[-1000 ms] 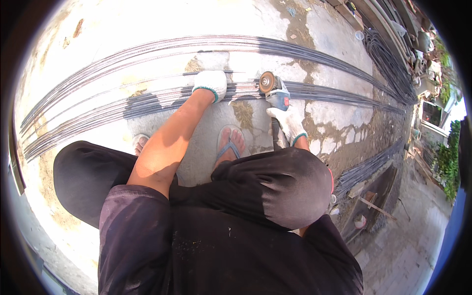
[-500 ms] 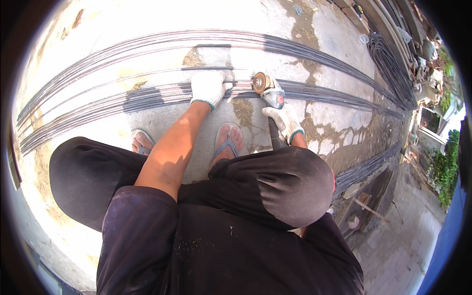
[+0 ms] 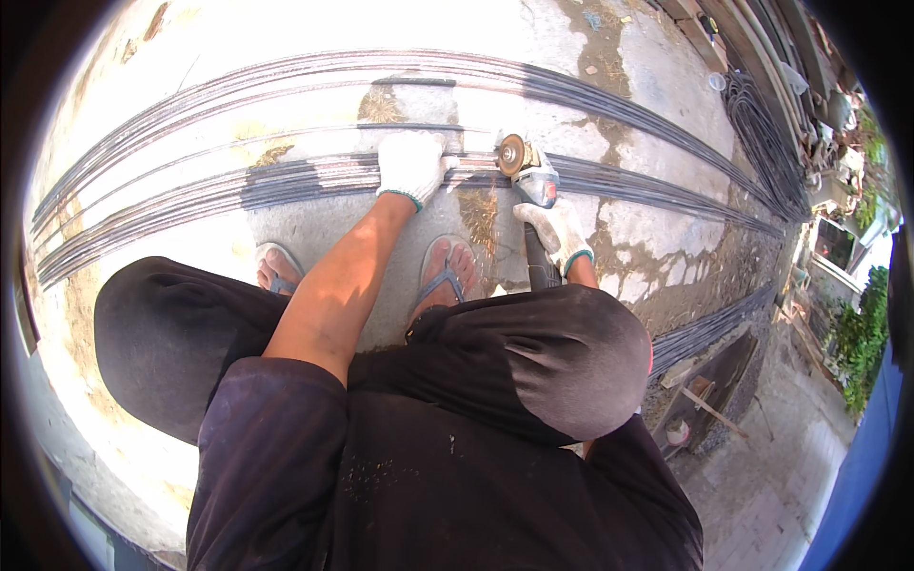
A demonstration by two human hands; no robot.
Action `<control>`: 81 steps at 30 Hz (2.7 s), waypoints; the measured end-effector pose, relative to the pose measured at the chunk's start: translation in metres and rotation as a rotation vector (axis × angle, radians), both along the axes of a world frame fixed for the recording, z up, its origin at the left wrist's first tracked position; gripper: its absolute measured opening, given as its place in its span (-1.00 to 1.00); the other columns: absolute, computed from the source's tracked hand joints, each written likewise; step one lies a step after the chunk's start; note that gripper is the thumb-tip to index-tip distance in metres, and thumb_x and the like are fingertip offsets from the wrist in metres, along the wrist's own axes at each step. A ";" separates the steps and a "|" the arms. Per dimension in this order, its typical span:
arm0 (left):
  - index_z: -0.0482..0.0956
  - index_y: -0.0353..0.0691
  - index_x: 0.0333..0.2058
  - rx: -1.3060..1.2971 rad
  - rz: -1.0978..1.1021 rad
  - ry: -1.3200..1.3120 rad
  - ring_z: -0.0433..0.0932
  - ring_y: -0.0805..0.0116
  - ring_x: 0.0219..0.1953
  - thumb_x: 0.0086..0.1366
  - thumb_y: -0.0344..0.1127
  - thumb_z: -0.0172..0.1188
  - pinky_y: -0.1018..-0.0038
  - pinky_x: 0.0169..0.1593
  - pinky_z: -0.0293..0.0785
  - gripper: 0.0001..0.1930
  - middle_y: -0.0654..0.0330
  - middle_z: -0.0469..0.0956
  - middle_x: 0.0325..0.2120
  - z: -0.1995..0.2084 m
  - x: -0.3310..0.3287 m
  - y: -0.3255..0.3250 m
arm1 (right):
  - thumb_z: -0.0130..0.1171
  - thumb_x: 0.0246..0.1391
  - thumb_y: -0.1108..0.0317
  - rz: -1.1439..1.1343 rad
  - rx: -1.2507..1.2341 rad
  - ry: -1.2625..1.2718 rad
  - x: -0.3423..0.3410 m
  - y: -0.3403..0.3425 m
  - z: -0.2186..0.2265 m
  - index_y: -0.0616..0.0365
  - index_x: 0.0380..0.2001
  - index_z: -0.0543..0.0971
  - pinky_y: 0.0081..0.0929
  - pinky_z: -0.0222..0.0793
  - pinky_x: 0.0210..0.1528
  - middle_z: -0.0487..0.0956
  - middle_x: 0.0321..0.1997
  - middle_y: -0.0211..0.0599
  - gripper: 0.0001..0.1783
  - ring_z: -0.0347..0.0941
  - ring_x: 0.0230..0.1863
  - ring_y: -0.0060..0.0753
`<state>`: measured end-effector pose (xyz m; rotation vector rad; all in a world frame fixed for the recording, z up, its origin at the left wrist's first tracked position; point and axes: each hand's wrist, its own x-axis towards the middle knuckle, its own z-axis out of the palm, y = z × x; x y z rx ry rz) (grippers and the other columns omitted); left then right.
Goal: The person uses an angle grinder to cut through a bundle of metal rods laid on the ground. The person holds the rods steady with one hand while operating the grinder with the other, generating sparks as the tool cuts through the metal.
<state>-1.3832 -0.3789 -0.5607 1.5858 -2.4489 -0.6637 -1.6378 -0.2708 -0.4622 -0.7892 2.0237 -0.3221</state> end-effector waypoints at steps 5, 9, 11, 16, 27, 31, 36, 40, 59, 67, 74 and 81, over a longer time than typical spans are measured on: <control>0.83 -0.10 -0.24 -0.019 0.018 -0.010 0.76 -0.02 -0.12 0.31 0.00 0.37 0.01 -0.03 0.61 -0.70 0.02 0.78 -0.25 -0.006 0.000 0.001 | 0.57 0.05 0.14 0.079 0.023 0.058 0.004 -0.013 0.005 0.28 -0.09 0.80 -0.31 0.55 -0.15 0.77 -0.28 -0.29 -0.54 0.61 -0.30 -0.43; 0.78 -0.10 -0.24 -0.015 0.021 -0.025 0.74 -0.03 -0.13 0.35 0.11 0.39 0.02 -0.01 0.60 -0.63 0.03 0.76 -0.27 -0.011 -0.002 0.001 | 0.58 0.08 0.18 0.066 -0.114 -0.017 -0.006 -0.009 -0.014 0.24 -0.03 0.81 -0.33 0.56 -0.14 0.79 -0.21 -0.34 -0.54 0.60 -0.30 -0.46; 0.79 -0.11 -0.24 -0.003 0.033 -0.022 0.75 -0.02 -0.13 0.34 0.05 0.39 0.02 -0.01 0.61 -0.67 0.02 0.76 -0.27 -0.011 -0.001 0.001 | 0.59 0.08 0.19 0.126 -0.096 -0.005 -0.007 -0.012 -0.015 0.23 -0.02 0.81 -0.36 0.55 -0.14 0.77 -0.21 -0.36 -0.54 0.58 -0.29 -0.50; 0.83 -0.10 -0.31 -0.098 0.057 0.070 0.78 -0.08 -0.24 0.30 -0.24 0.21 -0.01 -0.16 0.63 -0.78 -0.04 0.78 -0.35 -0.008 0.000 0.002 | 0.59 0.09 0.20 0.048 -0.049 -0.020 -0.010 -0.010 -0.019 0.18 -0.01 0.81 -0.40 0.51 -0.18 0.75 -0.23 -0.40 -0.57 0.54 -0.32 -0.56; 0.77 0.00 0.04 0.009 0.092 0.116 0.72 -0.12 -0.04 0.40 -0.12 0.21 -0.15 0.04 0.52 -0.67 0.00 0.77 -0.14 -0.039 -0.003 0.009 | 0.60 -0.06 -0.06 0.210 0.024 0.267 -0.007 -0.015 -0.011 0.26 0.05 0.80 -0.25 0.54 0.04 0.80 -0.11 -0.16 -0.29 0.66 -0.10 -0.20; 0.81 -0.09 -0.04 -0.021 0.120 0.128 0.73 -0.12 -0.03 0.56 -0.12 0.03 -0.09 0.07 0.55 -0.64 -0.04 0.79 -0.11 -0.026 -0.003 0.011 | 0.60 -0.08 -0.06 0.166 -0.087 0.181 -0.009 -0.008 -0.016 0.28 0.04 0.80 -0.24 0.55 0.03 0.80 -0.12 -0.16 -0.28 0.67 -0.11 -0.23; 0.81 -0.10 -0.04 -0.009 0.113 0.109 0.73 -0.12 -0.05 0.58 -0.09 0.02 -0.09 0.06 0.54 -0.62 -0.05 0.79 -0.12 -0.029 -0.001 0.010 | 0.60 -0.08 -0.07 0.120 -0.073 0.120 -0.010 -0.004 -0.018 0.29 0.04 0.80 -0.23 0.55 0.03 0.80 -0.12 -0.14 -0.28 0.68 -0.12 -0.23; 0.80 -0.12 -0.05 0.008 0.100 0.096 0.73 -0.12 -0.07 0.58 -0.09 0.02 -0.10 0.04 0.54 -0.62 -0.06 0.79 -0.13 -0.029 -0.002 0.009 | 0.61 -0.08 -0.06 0.187 -0.025 0.201 -0.013 -0.003 -0.018 0.29 0.03 0.80 -0.22 0.55 0.03 0.80 -0.13 -0.14 -0.28 0.68 -0.12 -0.24; 0.78 -0.17 -0.11 -0.024 0.099 0.105 0.74 -0.12 -0.11 0.55 -0.15 0.04 -0.09 0.00 0.55 -0.66 -0.08 0.78 -0.18 -0.040 -0.004 0.012 | 0.56 -0.05 -0.12 0.228 0.084 0.178 -0.016 -0.015 -0.015 0.20 0.16 0.77 -0.19 0.48 0.23 0.78 0.09 -0.02 -0.21 0.65 0.12 -0.02; 0.80 -0.17 -0.14 0.016 0.103 0.093 0.74 -0.11 -0.14 0.54 -0.15 0.05 -0.07 -0.01 0.56 -0.66 -0.07 0.79 -0.21 -0.033 -0.001 0.008 | 0.58 -0.01 0.04 0.133 0.058 0.126 -0.005 -0.010 -0.003 0.23 0.05 0.75 -0.19 0.52 -0.02 0.74 -0.09 -0.09 -0.37 0.63 -0.13 -0.11; 0.81 -0.14 -0.15 0.023 0.092 0.090 0.75 -0.09 -0.14 0.53 -0.16 0.06 -0.07 -0.03 0.56 -0.66 -0.05 0.79 -0.22 -0.031 -0.003 0.006 | 0.58 0.03 0.17 0.091 -0.030 0.063 -0.025 0.003 -0.028 0.28 -0.10 0.72 -0.18 0.59 -0.40 0.68 -0.35 -0.15 -0.53 0.62 -0.46 -0.22; 0.80 -0.13 -0.13 -0.020 0.106 0.104 0.75 -0.09 -0.15 0.53 -0.17 0.05 -0.07 -0.02 0.56 -0.67 -0.05 0.79 -0.22 -0.048 -0.003 0.009 | 0.59 0.01 0.20 0.085 0.058 0.061 -0.012 -0.020 -0.014 0.31 -0.13 0.73 -0.18 0.61 -0.51 0.68 -0.40 -0.17 -0.55 0.61 -0.57 -0.27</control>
